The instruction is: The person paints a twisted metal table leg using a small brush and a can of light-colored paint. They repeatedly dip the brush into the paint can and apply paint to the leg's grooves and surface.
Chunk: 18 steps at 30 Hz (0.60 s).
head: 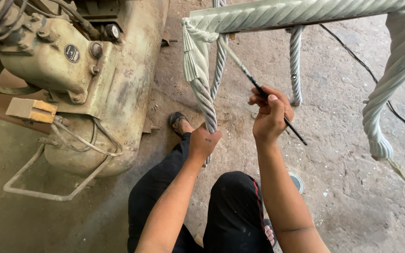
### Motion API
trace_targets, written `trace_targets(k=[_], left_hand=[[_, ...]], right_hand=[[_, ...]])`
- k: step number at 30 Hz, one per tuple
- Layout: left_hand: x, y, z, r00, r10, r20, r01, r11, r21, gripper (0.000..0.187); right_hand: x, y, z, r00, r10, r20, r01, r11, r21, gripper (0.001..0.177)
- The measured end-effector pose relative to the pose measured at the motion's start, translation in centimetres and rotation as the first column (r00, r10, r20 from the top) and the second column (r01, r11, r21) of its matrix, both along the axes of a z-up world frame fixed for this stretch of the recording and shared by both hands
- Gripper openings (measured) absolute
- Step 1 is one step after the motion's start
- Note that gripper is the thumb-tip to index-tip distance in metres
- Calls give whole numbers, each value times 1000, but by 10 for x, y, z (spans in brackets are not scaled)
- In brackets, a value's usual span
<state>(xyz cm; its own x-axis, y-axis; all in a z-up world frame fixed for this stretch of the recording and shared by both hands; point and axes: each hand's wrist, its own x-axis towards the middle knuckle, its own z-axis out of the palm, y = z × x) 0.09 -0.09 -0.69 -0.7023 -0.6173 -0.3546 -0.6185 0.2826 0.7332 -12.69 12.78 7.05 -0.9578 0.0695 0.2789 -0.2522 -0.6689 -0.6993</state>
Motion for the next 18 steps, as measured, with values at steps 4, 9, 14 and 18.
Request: trace_targets(k=[4, 9, 14, 18], left_hand=[[2, 4, 12, 1000, -6, -16, 6, 1000, 5, 43], [1, 5, 17, 1000, -11, -8, 11, 1000, 1, 44], [3, 3, 9, 999, -10, -30, 11, 1000, 6, 39], [3, 4, 3, 999, -7, -54, 7, 1000, 1, 39]], right_hand=[[5, 7, -4, 1000, 25, 12, -25, 999, 19, 29], [-2, 3, 1, 999, -26, -19, 26, 1000, 3, 28], [24, 3, -5, 999, 5, -45, -4, 1000, 23, 31], [23, 2, 5, 995, -11, -96, 19, 997, 78, 28]])
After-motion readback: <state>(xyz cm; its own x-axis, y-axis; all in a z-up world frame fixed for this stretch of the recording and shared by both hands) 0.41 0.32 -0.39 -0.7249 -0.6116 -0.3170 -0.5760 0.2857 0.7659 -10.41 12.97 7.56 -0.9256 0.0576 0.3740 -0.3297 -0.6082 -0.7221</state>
